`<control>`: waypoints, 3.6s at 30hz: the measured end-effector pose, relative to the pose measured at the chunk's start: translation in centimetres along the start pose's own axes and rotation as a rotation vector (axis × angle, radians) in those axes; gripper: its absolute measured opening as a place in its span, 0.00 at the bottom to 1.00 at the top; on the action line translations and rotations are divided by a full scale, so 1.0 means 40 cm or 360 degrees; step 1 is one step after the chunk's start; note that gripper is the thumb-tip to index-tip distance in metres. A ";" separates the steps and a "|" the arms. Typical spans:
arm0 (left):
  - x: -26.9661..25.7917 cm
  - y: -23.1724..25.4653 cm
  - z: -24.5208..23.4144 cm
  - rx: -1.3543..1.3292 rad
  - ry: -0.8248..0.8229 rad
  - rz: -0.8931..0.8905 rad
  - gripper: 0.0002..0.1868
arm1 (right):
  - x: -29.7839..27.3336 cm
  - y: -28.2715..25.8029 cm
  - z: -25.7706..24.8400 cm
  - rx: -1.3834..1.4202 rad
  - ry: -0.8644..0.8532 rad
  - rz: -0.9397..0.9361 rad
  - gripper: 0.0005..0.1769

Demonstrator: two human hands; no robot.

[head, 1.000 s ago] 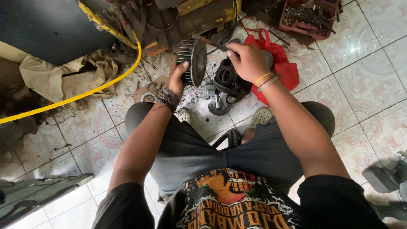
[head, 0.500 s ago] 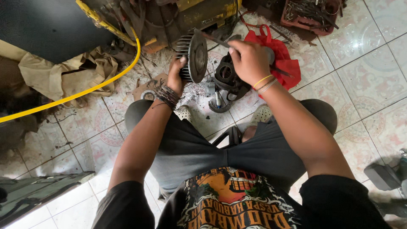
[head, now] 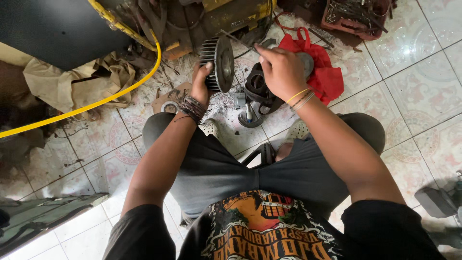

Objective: The person cleans a circular metal part and a larger cylindrical engine component using a red cloth and a metal tool. They wipe the surfaces and scrape debris from the grooves of the parts while sitting on a stool.

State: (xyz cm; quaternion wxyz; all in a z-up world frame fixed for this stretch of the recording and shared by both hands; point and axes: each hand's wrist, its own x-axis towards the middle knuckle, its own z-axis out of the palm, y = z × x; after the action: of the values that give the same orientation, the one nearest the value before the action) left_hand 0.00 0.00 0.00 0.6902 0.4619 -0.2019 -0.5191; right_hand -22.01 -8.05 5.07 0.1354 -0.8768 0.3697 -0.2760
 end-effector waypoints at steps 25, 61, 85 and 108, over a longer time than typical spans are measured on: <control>0.012 0.043 -0.016 0.0129 0.0224 -0.0288 0.52 | -0.018 -0.038 -0.023 0.0509 -0.0731 -0.0008 0.22; 0.021 0.029 -0.028 0.0010 0.0214 -0.0448 0.34 | 0.020 0.088 -0.006 0.0232 -0.0091 -0.0505 0.26; 0.025 -0.061 0.060 0.1890 -0.0384 -0.0097 0.64 | -0.007 0.263 -0.230 -0.0305 0.0046 0.0161 0.15; 0.148 -0.587 0.438 0.2221 0.0050 0.0013 0.71 | -0.082 0.244 -0.377 0.0262 -0.0120 0.0757 0.25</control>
State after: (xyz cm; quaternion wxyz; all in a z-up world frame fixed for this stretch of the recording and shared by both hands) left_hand -23.49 -13.67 -12.48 0.2370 0.8041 -0.4800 -0.2586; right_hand -38.32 -12.92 11.73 0.2812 -0.7608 0.5367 -0.2325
